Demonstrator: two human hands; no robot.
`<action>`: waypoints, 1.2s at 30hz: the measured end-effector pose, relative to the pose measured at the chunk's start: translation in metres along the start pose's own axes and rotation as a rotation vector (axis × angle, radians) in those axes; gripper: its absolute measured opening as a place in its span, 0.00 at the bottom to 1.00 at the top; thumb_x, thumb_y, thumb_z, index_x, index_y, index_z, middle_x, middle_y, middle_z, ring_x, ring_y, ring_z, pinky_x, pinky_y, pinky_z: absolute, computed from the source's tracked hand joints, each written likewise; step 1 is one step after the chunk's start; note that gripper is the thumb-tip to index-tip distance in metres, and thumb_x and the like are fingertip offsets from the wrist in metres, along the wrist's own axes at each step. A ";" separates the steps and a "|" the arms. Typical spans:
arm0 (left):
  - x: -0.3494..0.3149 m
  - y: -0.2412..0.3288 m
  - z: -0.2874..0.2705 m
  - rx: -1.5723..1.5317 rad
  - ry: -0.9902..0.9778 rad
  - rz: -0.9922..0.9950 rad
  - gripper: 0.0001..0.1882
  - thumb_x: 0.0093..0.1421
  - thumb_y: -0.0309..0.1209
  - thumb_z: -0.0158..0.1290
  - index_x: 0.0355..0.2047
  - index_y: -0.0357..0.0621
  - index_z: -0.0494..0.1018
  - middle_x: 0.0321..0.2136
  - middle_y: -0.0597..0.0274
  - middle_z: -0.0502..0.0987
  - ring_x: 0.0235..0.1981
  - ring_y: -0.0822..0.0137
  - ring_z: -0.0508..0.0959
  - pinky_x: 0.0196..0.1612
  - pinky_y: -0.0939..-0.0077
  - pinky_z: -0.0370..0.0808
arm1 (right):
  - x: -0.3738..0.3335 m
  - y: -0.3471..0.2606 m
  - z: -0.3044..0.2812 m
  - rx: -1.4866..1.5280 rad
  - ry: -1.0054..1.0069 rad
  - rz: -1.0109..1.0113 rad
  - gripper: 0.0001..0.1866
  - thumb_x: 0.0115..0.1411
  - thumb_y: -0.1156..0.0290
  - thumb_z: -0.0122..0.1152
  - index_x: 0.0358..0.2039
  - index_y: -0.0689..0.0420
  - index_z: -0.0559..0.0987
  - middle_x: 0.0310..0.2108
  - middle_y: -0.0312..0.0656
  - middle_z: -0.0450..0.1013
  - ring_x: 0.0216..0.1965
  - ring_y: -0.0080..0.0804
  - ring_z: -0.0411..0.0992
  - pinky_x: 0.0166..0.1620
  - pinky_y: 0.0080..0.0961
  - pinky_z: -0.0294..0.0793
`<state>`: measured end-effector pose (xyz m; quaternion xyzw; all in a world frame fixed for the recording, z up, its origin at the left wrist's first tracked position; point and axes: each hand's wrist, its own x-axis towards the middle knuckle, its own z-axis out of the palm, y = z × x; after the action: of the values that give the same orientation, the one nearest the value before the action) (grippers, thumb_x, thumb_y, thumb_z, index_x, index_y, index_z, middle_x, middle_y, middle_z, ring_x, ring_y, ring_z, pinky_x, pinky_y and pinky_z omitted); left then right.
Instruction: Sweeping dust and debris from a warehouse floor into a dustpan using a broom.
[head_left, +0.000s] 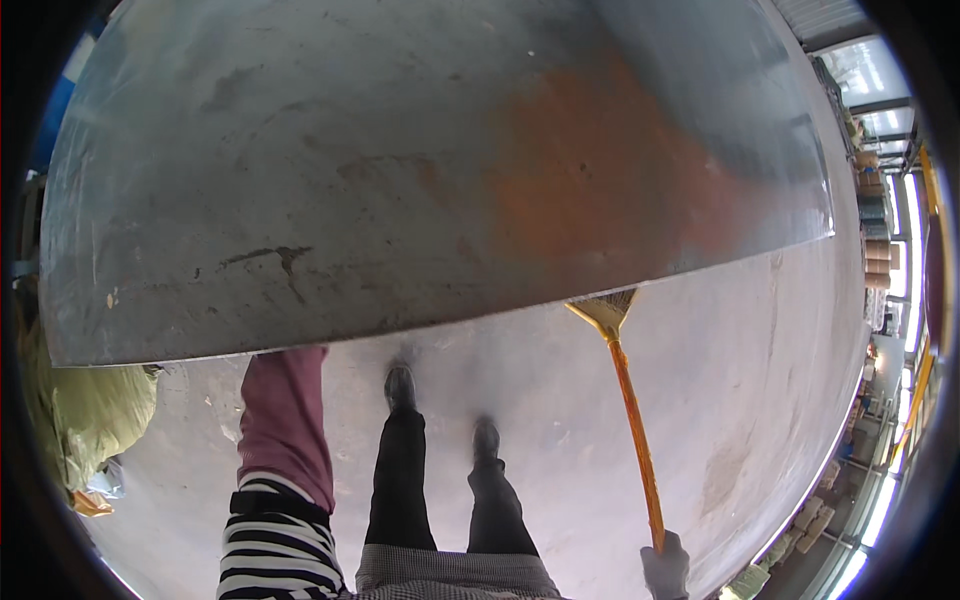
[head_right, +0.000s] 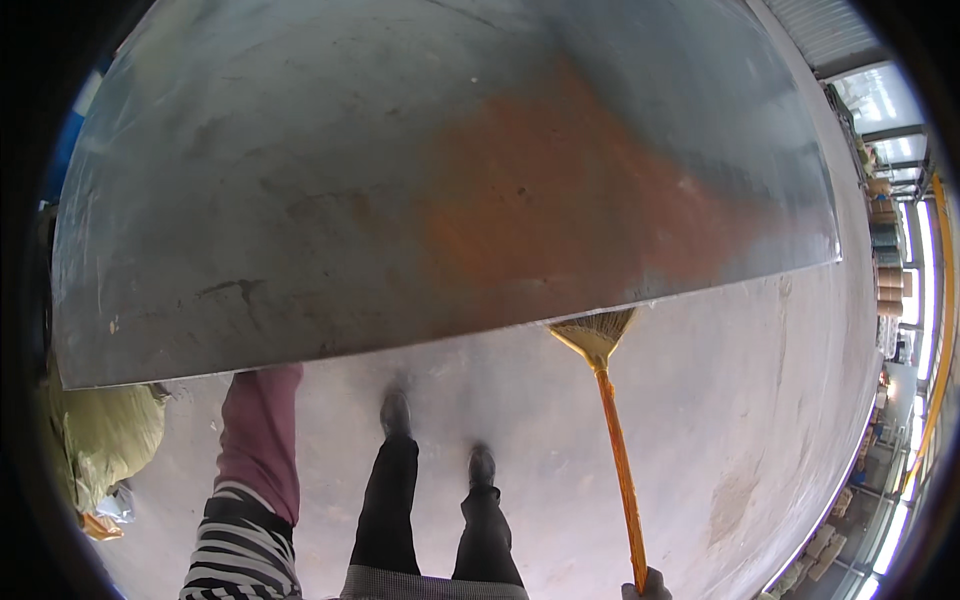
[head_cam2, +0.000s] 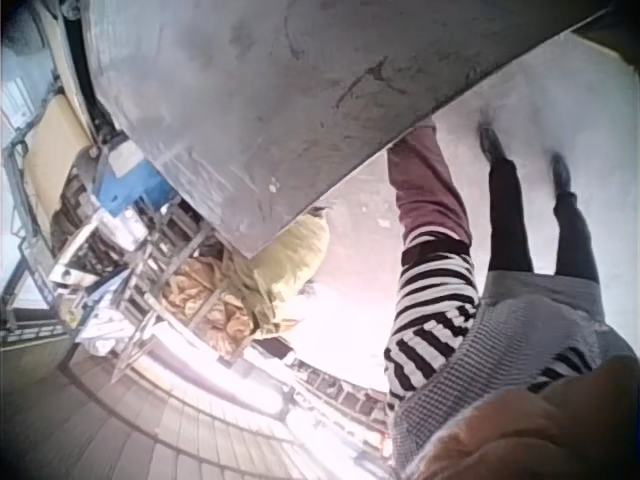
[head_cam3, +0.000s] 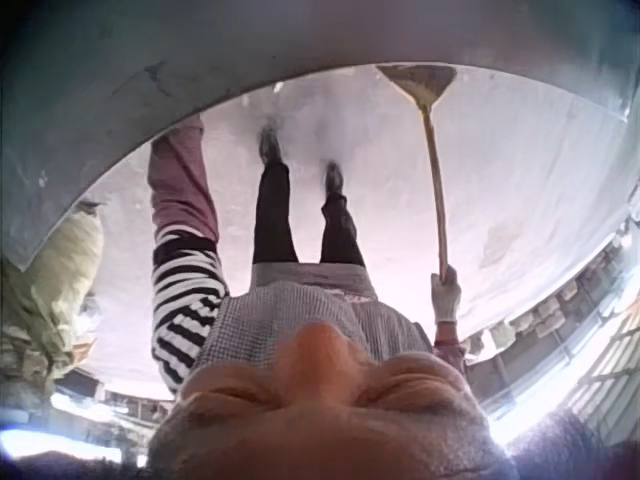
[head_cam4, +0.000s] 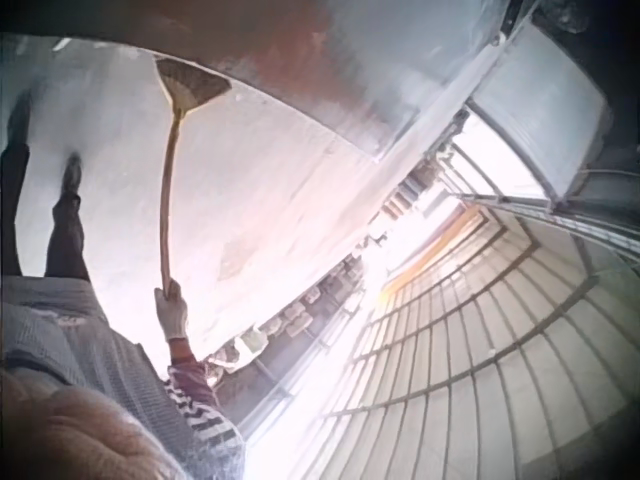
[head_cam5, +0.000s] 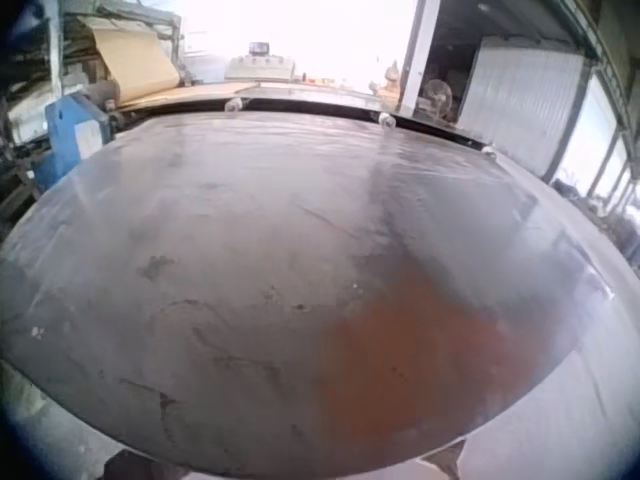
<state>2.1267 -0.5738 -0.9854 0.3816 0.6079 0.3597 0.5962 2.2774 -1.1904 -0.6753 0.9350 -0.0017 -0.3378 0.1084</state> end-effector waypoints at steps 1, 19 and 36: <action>-0.002 0.000 0.003 -0.072 -0.030 0.006 0.28 0.54 0.56 0.49 0.41 0.43 0.72 0.38 0.52 0.75 0.41 0.57 0.73 0.48 0.60 0.68 | -0.005 0.000 0.003 0.006 0.003 0.017 0.22 0.54 0.62 0.56 0.49 0.53 0.69 0.28 0.50 0.76 0.27 0.50 0.75 0.30 0.41 0.75; -0.120 -0.032 0.004 -0.387 -0.391 0.230 0.25 0.62 0.54 0.44 0.15 0.53 0.59 0.07 0.72 0.55 0.11 0.72 0.57 0.25 0.69 0.63 | 0.010 0.130 0.078 0.312 -0.029 0.117 0.22 0.49 0.60 0.59 0.44 0.58 0.73 0.22 0.47 0.74 0.22 0.40 0.75 0.27 0.35 0.74; -0.496 -0.033 -0.329 0.028 -0.053 -0.172 0.21 0.60 0.42 0.49 0.13 0.48 0.62 0.12 0.67 0.65 0.11 0.71 0.65 0.18 0.72 0.66 | 0.121 -0.130 -0.095 -0.649 0.689 -0.793 0.24 0.59 0.67 0.49 0.57 0.36 0.67 0.24 0.38 0.75 0.21 0.37 0.75 0.15 0.44 0.65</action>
<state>1.7955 -1.0257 -0.7816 0.3456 0.6273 0.2884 0.6356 2.4218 -1.0530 -0.7069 0.8390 0.4841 -0.0141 0.2480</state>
